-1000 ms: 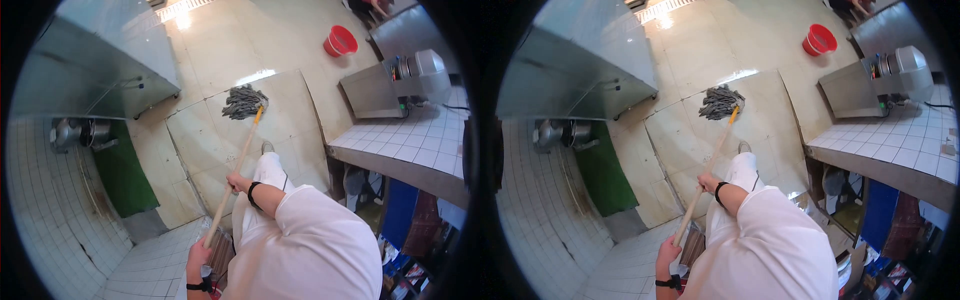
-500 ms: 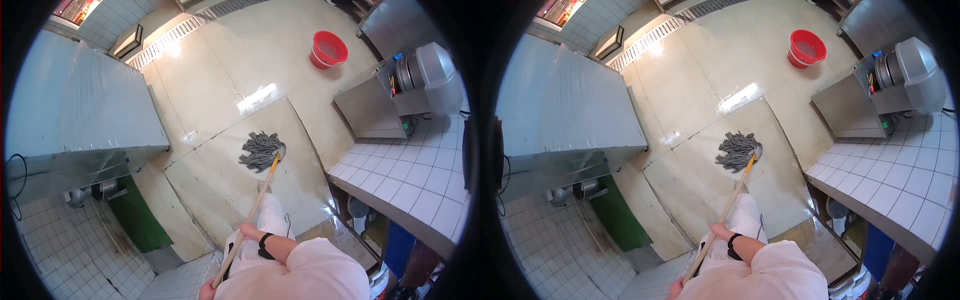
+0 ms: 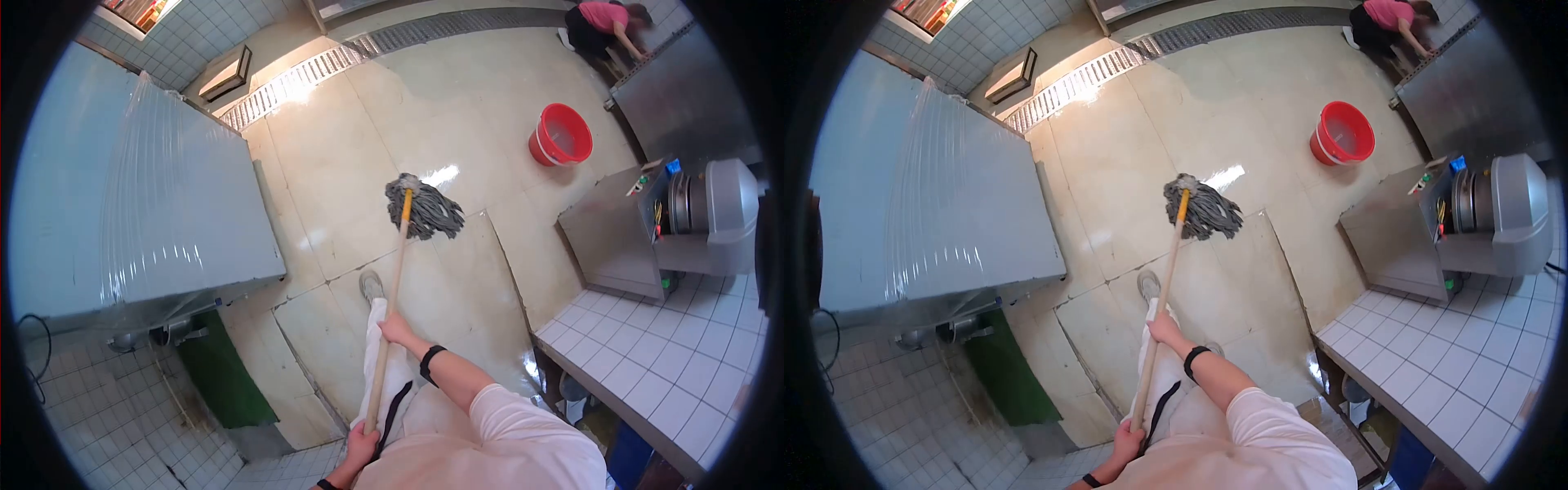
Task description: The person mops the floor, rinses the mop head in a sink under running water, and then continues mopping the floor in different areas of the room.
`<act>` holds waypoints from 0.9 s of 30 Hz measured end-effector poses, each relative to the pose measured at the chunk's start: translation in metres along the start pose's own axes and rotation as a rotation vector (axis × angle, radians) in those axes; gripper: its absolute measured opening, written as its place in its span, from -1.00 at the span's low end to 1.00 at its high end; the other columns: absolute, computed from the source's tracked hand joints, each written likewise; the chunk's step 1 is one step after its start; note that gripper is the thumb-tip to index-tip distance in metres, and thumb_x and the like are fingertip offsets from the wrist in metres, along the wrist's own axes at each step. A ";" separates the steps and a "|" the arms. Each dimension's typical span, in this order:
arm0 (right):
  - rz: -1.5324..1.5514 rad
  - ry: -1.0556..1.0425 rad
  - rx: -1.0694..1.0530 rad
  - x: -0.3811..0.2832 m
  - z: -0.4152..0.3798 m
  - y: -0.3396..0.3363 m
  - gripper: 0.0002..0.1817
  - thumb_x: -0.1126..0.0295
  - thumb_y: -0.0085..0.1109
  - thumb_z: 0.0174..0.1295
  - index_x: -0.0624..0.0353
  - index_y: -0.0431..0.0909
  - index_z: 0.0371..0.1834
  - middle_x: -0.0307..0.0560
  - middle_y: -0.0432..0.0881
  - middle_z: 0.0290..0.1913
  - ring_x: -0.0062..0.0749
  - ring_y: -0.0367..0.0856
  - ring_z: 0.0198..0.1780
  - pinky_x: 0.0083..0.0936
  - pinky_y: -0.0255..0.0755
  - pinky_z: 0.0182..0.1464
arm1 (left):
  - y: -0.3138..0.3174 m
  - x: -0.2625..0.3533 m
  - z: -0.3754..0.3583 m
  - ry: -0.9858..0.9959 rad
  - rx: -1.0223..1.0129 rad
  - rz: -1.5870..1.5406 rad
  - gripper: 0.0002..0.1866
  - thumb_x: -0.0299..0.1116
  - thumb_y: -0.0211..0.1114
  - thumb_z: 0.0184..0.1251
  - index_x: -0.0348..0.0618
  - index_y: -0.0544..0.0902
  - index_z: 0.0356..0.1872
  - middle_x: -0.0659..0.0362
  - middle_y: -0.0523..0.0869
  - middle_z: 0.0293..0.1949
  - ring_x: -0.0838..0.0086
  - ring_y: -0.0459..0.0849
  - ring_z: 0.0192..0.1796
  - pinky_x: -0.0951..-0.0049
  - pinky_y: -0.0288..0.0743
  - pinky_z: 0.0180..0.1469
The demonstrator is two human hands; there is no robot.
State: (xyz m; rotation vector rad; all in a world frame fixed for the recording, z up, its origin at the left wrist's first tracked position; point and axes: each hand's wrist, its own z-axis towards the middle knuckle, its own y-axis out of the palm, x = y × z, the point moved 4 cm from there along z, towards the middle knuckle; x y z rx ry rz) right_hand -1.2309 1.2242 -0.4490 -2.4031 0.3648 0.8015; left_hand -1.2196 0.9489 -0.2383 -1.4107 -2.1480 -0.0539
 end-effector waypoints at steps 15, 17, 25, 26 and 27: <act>0.987 0.338 0.017 -0.070 0.104 -0.246 -0.47 0.33 -0.04 0.32 0.01 0.17 0.37 -0.06 0.49 0.15 -0.36 0.58 -0.06 -0.49 0.51 -0.09 | -0.114 0.397 0.382 0.062 -0.072 0.547 -0.51 -0.43 0.17 0.03 -0.22 0.38 0.07 -0.15 0.64 -0.34 -0.01 0.65 -0.27 0.07 0.53 -0.24; 0.976 0.533 0.201 -0.006 0.050 -0.280 -0.51 0.38 -0.04 0.29 0.05 0.25 0.32 -0.12 0.60 -0.07 -0.45 0.60 -0.25 -0.59 0.47 -0.29 | -0.104 0.422 0.474 0.809 0.050 0.688 -0.51 -0.47 0.14 0.02 -0.26 0.36 0.07 -0.01 0.60 -0.53 0.30 0.59 -0.67 0.29 0.45 -0.70; 1.322 1.017 0.524 0.130 -0.189 -0.285 -0.89 0.29 0.03 0.19 0.05 0.48 -0.35 -0.22 0.49 -0.57 -0.42 0.50 -0.55 -0.48 0.42 -0.53 | 0.026 0.686 0.561 0.432 -0.089 0.530 -0.56 -0.41 0.15 0.13 -0.28 0.37 0.07 0.03 0.60 -0.60 0.32 0.57 -0.69 0.34 0.46 -0.63; 1.320 1.021 0.519 0.121 -0.191 -0.280 -0.89 0.29 0.03 0.19 0.05 0.48 -0.35 -0.22 0.49 -0.57 -0.42 0.50 -0.55 -0.48 0.42 -0.53 | 0.039 0.700 0.567 0.502 -0.026 0.492 -0.50 -0.36 0.16 0.17 -0.23 0.33 0.16 0.02 0.61 -0.57 0.31 0.57 -0.68 0.33 0.47 -0.61; 1.304 1.070 0.512 0.102 -0.188 -0.275 -0.88 0.29 0.03 0.19 0.06 0.48 -0.36 -0.22 0.49 -0.57 -0.42 0.50 -0.55 -0.48 0.43 -0.52 | 0.045 0.712 0.569 0.500 -0.026 0.495 -0.50 -0.36 0.16 0.17 -0.23 0.33 0.16 0.02 0.61 -0.57 0.31 0.57 -0.68 0.33 0.47 -0.61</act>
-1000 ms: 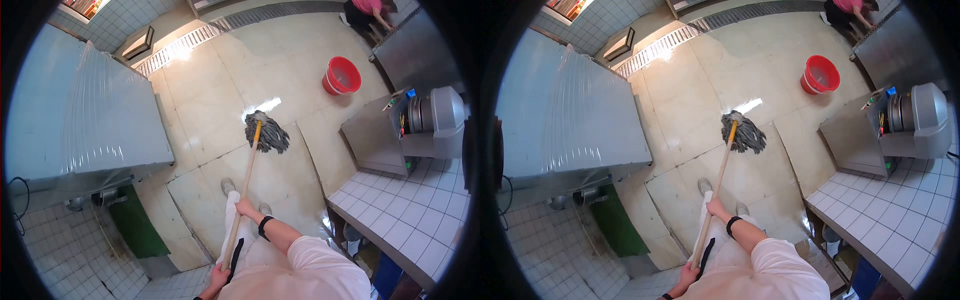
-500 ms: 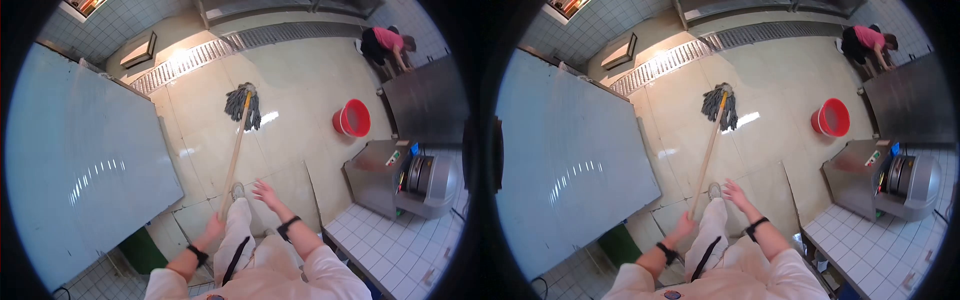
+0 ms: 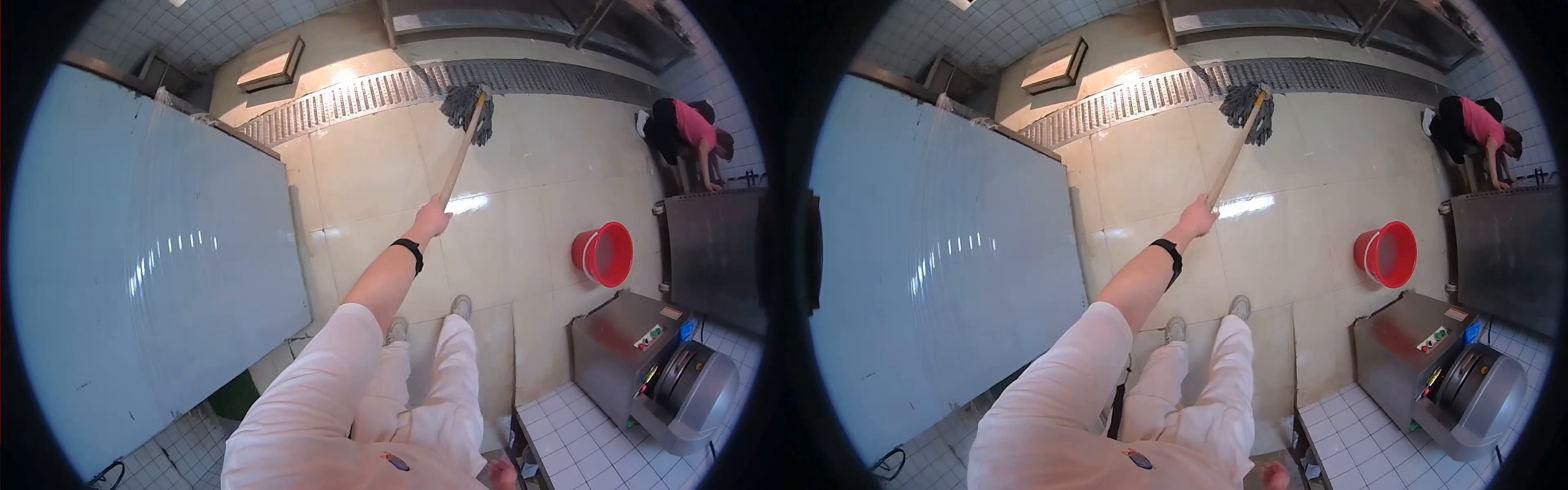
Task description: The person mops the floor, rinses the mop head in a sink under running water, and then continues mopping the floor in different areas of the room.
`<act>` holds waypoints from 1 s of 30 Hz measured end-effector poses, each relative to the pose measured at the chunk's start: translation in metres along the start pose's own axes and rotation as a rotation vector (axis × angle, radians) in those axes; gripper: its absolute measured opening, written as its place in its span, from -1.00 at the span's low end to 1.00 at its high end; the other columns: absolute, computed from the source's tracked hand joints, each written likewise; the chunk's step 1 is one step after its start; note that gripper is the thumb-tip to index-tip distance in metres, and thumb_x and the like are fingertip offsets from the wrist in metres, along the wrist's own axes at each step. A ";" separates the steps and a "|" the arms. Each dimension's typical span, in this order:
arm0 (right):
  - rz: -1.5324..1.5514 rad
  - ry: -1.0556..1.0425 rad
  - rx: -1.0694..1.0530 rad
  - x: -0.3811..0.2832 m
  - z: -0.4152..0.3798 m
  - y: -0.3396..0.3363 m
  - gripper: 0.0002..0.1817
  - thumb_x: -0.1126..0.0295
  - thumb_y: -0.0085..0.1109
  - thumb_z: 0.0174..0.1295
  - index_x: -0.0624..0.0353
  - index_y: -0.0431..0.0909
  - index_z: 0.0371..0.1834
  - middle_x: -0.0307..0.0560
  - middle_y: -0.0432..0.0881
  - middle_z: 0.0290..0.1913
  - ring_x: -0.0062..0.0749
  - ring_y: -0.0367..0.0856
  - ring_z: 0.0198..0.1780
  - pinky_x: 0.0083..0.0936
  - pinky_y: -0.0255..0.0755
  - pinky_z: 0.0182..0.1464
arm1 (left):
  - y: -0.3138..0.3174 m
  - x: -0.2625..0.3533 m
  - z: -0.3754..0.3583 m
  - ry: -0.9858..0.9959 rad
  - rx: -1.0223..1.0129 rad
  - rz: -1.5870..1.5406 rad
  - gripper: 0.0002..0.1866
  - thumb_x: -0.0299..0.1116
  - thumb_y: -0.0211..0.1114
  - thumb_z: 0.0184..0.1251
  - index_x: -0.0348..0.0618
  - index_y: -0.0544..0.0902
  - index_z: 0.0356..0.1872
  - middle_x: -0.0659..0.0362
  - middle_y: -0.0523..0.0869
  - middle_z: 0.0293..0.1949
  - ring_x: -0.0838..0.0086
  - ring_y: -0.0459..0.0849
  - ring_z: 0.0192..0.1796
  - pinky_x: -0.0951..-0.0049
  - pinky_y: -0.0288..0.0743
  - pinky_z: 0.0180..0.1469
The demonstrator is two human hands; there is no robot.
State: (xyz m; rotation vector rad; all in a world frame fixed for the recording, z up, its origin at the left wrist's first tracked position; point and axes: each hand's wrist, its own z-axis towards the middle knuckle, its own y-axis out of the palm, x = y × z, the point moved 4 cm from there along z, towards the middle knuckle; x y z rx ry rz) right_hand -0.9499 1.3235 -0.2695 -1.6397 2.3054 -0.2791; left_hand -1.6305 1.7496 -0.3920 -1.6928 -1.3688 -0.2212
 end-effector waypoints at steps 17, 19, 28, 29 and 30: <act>0.426 -0.071 -0.166 -0.080 -0.002 0.030 -0.62 0.48 -0.23 0.27 0.10 0.35 0.16 -0.10 0.59 -0.27 -0.41 0.58 -0.38 -0.48 0.50 -0.43 | -0.011 -0.060 -0.256 -0.170 -0.264 0.102 -0.14 -0.47 0.02 0.26 0.21 -0.32 0.44 -0.15 0.61 -0.42 0.26 0.55 -0.64 0.28 0.46 -0.62; 0.441 -0.061 -0.141 -0.059 -0.014 0.027 -0.61 0.47 -0.21 0.26 0.09 0.36 0.16 -0.11 0.59 -0.24 -0.42 0.59 -0.37 -0.47 0.50 -0.42 | -0.028 -0.065 -0.303 -0.220 -0.343 0.074 -0.12 -0.52 0.00 0.24 0.22 -0.36 0.43 -0.19 0.59 -0.34 0.29 0.53 -0.65 0.33 0.44 -0.66; 0.814 -0.153 -0.061 0.154 -0.074 0.014 -0.65 0.42 -0.17 0.28 0.05 0.38 0.13 -0.17 0.57 -0.14 -0.47 0.58 -0.36 -0.53 0.48 -0.39 | -0.087 -0.171 -0.417 0.281 -0.208 0.674 -0.34 -0.46 0.11 0.10 -0.23 0.15 0.29 -0.10 0.64 -0.34 0.30 0.61 -0.57 0.31 0.52 -0.50; 0.897 -0.085 -0.029 0.184 -0.089 0.018 -0.71 0.37 -0.12 0.30 0.04 0.42 0.06 -0.19 0.58 -0.20 -0.49 0.57 -0.39 -0.54 0.47 -0.41 | -0.092 -0.171 -0.419 0.201 -0.248 0.698 -0.37 -0.45 0.12 0.10 -0.24 0.20 0.26 -0.10 0.64 -0.32 0.30 0.62 -0.55 0.29 0.52 -0.48; 0.977 -0.019 0.000 0.212 -0.097 0.024 -0.77 0.33 -0.08 0.32 0.04 0.46 -0.01 -0.22 0.60 -0.26 -0.51 0.57 -0.41 -0.55 0.47 -0.43 | -0.096 -0.169 -0.417 0.124 -0.287 0.712 -0.40 -0.45 0.12 0.10 -0.24 0.25 0.24 -0.11 0.64 -0.30 0.29 0.63 -0.53 0.28 0.53 -0.46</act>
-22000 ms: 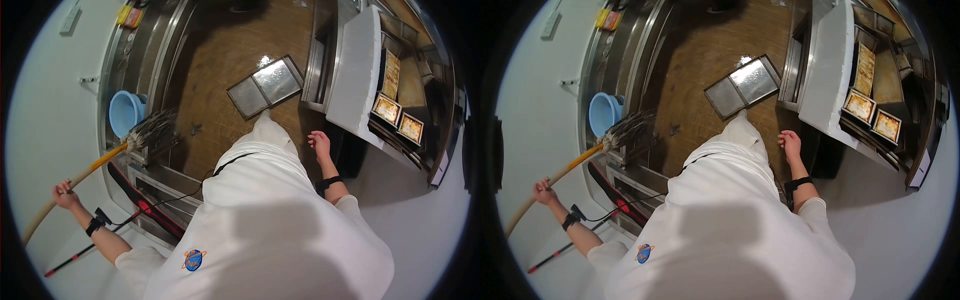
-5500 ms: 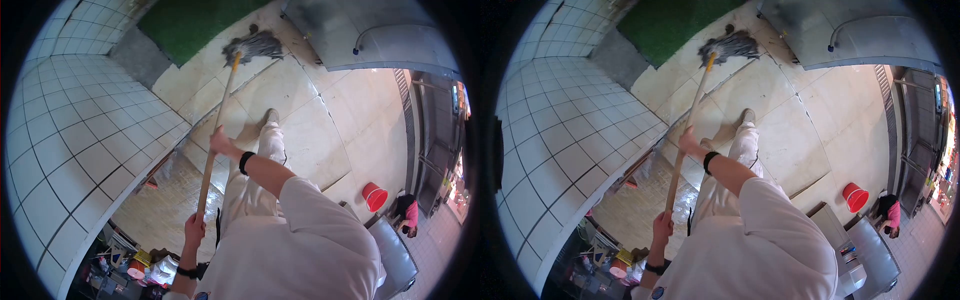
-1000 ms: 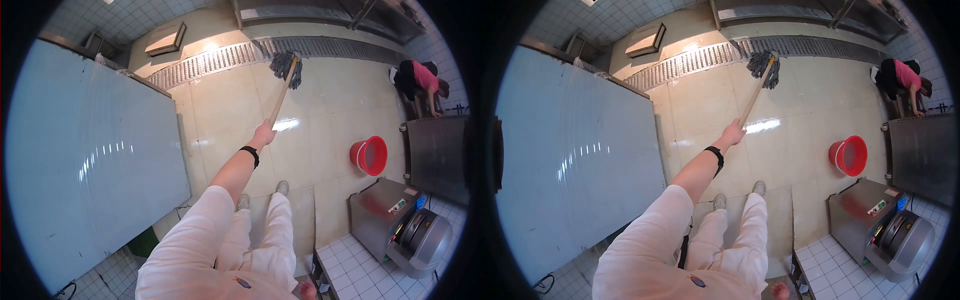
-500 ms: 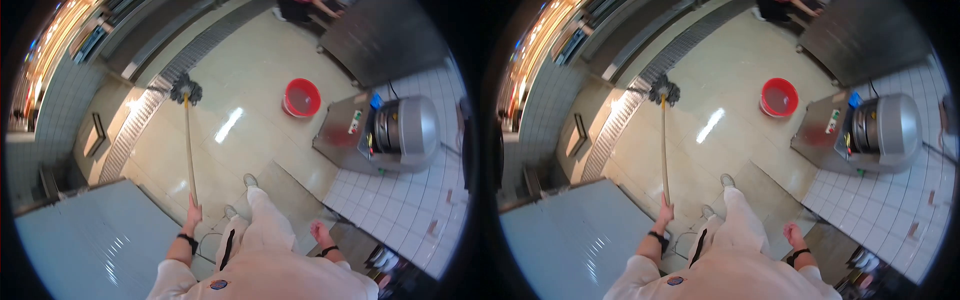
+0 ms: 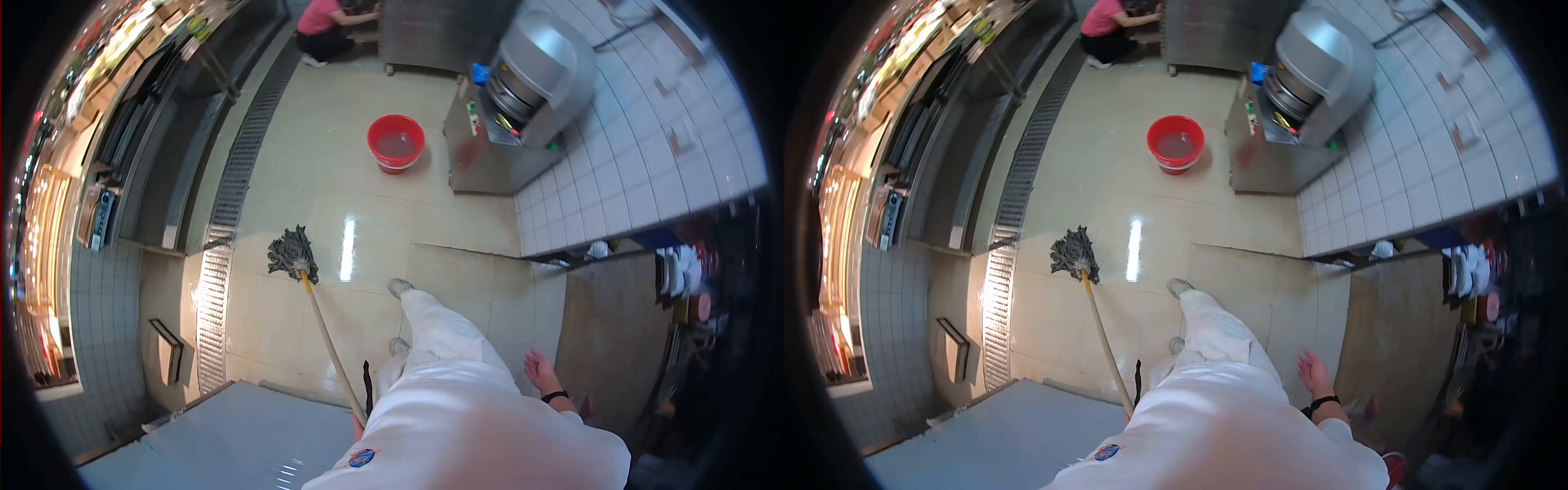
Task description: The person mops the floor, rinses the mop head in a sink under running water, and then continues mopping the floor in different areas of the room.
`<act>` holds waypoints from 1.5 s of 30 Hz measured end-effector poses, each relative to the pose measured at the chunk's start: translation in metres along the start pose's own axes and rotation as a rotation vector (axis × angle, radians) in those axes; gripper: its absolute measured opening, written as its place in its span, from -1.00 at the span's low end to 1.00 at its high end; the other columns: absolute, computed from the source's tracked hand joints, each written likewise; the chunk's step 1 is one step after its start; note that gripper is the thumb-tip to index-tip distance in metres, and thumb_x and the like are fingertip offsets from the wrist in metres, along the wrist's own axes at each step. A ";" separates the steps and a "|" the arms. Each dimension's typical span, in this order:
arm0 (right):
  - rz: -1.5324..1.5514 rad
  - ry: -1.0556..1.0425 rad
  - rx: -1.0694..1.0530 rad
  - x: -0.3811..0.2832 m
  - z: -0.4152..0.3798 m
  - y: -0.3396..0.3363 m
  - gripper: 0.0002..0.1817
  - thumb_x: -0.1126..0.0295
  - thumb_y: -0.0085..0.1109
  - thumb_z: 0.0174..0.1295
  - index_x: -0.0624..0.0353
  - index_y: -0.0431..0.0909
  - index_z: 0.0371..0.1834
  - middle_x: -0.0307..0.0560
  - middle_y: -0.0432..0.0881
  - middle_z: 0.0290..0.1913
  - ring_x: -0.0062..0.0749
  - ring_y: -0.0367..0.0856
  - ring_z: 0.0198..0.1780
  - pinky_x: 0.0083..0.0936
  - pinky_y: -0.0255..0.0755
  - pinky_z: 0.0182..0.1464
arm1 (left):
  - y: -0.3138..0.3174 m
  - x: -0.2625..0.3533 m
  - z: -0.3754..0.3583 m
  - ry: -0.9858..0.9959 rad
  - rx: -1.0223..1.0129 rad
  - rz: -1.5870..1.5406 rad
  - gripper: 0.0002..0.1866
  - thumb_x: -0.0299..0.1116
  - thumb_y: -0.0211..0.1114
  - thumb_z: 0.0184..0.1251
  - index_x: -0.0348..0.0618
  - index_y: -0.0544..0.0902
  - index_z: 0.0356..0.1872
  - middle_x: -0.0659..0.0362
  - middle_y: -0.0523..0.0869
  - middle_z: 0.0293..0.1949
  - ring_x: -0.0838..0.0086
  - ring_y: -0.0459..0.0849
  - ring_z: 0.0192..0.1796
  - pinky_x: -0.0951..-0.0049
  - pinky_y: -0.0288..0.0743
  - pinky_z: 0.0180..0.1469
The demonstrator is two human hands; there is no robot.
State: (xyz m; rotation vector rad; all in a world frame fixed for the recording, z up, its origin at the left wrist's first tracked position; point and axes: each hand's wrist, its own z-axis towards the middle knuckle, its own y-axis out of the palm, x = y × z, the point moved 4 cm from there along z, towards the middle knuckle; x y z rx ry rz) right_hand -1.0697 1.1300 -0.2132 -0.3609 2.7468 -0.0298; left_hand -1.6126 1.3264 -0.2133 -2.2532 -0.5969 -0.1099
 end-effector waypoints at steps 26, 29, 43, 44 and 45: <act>0.670 -0.321 -0.093 0.137 -0.037 -0.326 -0.84 0.40 0.01 0.27 0.00 0.47 -0.09 -0.29 0.58 -0.24 -0.55 0.55 -0.32 -0.60 0.45 -0.32 | 0.063 0.187 0.125 -0.210 -0.482 -0.908 -0.97 -0.53 -0.09 0.25 -0.20 0.26 -0.33 0.16 0.34 -0.55 0.39 0.39 -0.62 0.38 0.41 -0.59; 0.732 -0.245 0.176 0.133 -0.069 -0.343 -0.86 0.47 -0.04 0.24 -0.02 0.45 -0.18 -0.36 0.50 -0.37 -0.57 0.48 -0.37 -0.61 0.43 -0.36 | 0.073 0.215 0.066 -0.389 -0.458 -0.931 -0.95 -0.53 -0.08 0.26 -0.18 0.23 -0.36 0.20 0.32 -0.55 0.46 0.34 -0.61 0.46 0.38 -0.57; 0.859 -0.125 0.093 0.112 -0.024 -0.398 -0.77 0.52 -0.06 0.24 -0.01 0.46 -0.07 -0.33 0.59 -0.27 -0.58 0.54 -0.34 -0.58 0.51 -0.28 | 0.175 0.306 -0.164 -0.539 -0.959 -0.691 -0.87 -0.48 0.01 0.29 -0.16 0.32 -0.47 0.26 0.39 -0.61 0.53 0.36 -0.58 0.54 0.40 -0.44; 0.862 -0.139 0.063 0.106 -0.028 -0.392 -0.76 0.51 -0.05 0.24 -0.01 0.45 -0.06 -0.32 0.59 -0.26 -0.57 0.54 -0.32 -0.57 0.51 -0.27 | 0.176 0.309 -0.163 -0.544 -0.999 -0.706 -0.90 -0.49 0.06 0.26 -0.19 0.35 -0.44 0.25 0.41 -0.61 0.54 0.40 -0.56 0.57 0.42 -0.43; 0.868 -0.157 0.033 0.106 -0.029 -0.389 -0.75 0.50 -0.05 0.24 -0.01 0.45 -0.04 -0.32 0.60 -0.26 -0.56 0.54 -0.31 -0.57 0.50 -0.25 | 0.175 0.313 -0.157 -0.550 -1.005 -0.689 -0.90 -0.49 0.06 0.26 -0.19 0.35 -0.44 0.25 0.41 -0.61 0.54 0.40 -0.56 0.57 0.42 -0.43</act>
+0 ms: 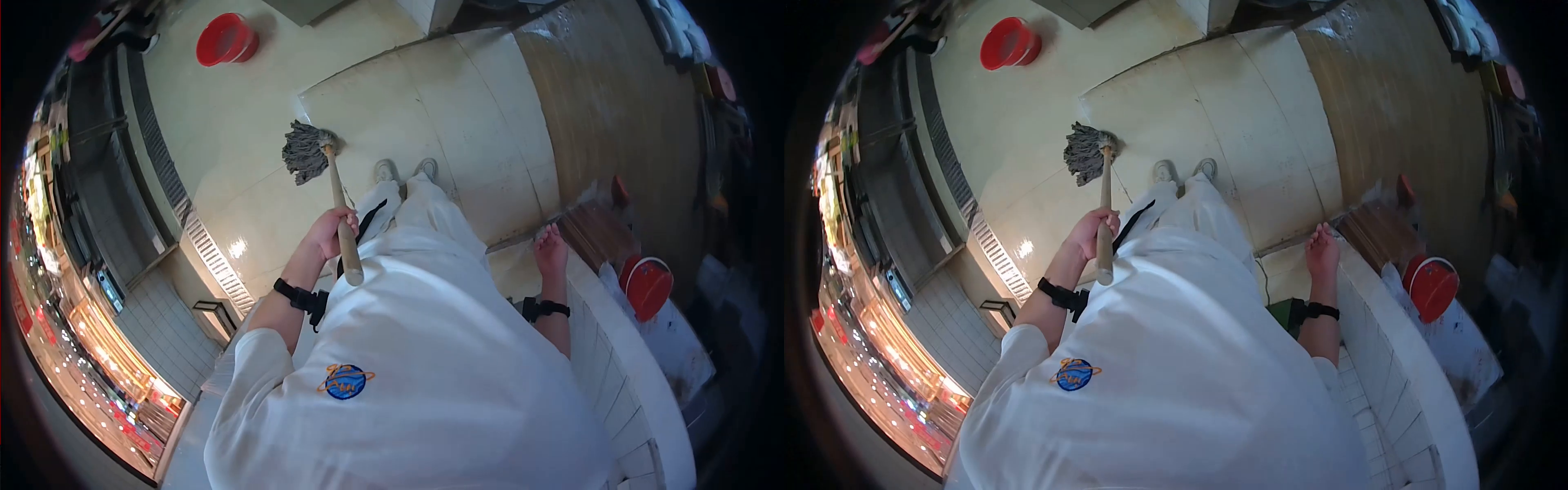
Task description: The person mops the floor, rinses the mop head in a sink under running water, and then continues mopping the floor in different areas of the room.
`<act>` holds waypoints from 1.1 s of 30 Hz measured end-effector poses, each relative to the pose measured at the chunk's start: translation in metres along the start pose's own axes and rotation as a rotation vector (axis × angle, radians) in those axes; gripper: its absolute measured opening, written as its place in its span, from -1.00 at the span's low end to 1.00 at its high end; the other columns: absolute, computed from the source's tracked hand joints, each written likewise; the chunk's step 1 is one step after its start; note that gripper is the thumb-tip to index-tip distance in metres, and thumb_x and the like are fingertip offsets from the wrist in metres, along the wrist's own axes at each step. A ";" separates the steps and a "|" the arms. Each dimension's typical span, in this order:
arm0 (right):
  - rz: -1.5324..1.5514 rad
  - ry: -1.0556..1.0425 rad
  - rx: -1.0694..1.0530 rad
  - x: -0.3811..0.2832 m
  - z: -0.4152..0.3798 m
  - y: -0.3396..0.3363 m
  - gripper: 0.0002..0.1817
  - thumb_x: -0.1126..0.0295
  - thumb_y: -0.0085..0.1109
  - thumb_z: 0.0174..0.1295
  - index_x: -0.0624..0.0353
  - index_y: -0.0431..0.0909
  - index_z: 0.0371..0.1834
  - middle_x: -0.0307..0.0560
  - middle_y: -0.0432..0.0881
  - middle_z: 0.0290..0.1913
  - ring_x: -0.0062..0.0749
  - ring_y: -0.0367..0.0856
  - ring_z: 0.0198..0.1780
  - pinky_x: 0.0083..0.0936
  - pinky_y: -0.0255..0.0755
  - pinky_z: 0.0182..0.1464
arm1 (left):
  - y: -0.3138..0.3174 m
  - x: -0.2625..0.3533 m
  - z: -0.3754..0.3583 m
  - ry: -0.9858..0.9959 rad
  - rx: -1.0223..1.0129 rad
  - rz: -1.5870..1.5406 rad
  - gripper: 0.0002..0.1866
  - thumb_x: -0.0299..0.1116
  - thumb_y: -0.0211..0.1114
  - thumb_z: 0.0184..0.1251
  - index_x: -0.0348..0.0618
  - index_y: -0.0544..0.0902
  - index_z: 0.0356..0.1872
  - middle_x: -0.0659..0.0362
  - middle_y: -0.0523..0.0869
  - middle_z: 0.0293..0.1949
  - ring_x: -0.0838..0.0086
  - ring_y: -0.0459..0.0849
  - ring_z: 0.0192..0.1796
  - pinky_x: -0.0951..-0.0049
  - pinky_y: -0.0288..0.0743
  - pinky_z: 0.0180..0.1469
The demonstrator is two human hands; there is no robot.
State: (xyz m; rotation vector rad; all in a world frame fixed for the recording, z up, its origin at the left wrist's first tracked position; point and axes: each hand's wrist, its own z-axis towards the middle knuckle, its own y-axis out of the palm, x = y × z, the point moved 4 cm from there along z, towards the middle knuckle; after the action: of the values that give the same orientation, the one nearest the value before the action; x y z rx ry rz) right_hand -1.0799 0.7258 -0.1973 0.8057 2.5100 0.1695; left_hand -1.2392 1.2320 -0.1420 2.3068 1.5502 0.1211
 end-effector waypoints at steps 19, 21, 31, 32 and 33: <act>0.517 -0.221 0.288 0.096 -0.096 -0.128 -0.75 0.53 -0.13 0.20 0.04 0.47 -0.10 -0.27 0.57 -0.26 -0.52 0.50 -0.38 -0.54 0.41 -0.34 | -0.037 0.081 0.153 -0.096 0.290 0.284 -0.84 -0.40 -0.05 0.40 -0.26 0.23 -0.15 0.07 0.47 -0.41 0.42 0.48 -0.55 0.53 0.48 -0.56; 0.517 -0.227 0.272 0.085 -0.082 -0.128 -0.75 0.54 -0.12 0.19 0.03 0.47 -0.12 -0.27 0.57 -0.27 -0.52 0.50 -0.38 -0.55 0.41 -0.34 | -0.033 0.081 0.161 -0.089 0.262 0.244 -0.86 -0.39 -0.05 0.40 -0.22 0.23 -0.20 0.11 0.45 -0.47 0.45 0.46 -0.59 0.53 0.45 -0.60; 0.550 -0.290 0.216 -0.064 -0.004 -0.188 -0.74 0.54 -0.10 0.20 0.06 0.45 -0.07 -0.21 0.56 -0.26 -0.49 0.47 -0.38 -0.54 0.40 -0.35 | 0.028 0.015 0.241 0.109 0.340 0.218 -0.90 -0.51 0.02 0.30 -0.14 0.26 -0.33 0.22 0.39 -0.56 0.49 0.41 -0.64 0.49 0.44 -0.62; 0.571 -0.295 0.224 -0.084 0.000 -0.202 -0.74 0.54 -0.10 0.20 0.06 0.45 -0.07 -0.21 0.56 -0.26 -0.49 0.47 -0.38 -0.54 0.40 -0.35 | 0.045 0.001 0.244 0.109 0.403 0.142 -0.90 -0.52 0.02 0.29 -0.14 0.27 -0.34 0.22 0.40 -0.55 0.49 0.41 -0.64 0.50 0.44 -0.62; 0.556 -0.328 0.226 -0.106 0.000 -0.213 -0.74 0.54 -0.09 0.20 0.06 0.45 -0.06 -0.21 0.56 -0.26 -0.49 0.47 -0.38 -0.54 0.40 -0.35 | 0.031 0.001 0.272 0.128 0.303 0.241 -0.90 -0.56 0.03 0.23 -0.13 0.31 -0.40 0.21 0.41 -0.55 0.49 0.42 -0.63 0.51 0.44 -0.62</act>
State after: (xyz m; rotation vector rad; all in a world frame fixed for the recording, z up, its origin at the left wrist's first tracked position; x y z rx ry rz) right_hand -1.1152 0.4904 -0.2085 1.4816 1.9706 -0.0611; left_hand -1.1388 1.1562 -0.3856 2.7697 1.4253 0.1022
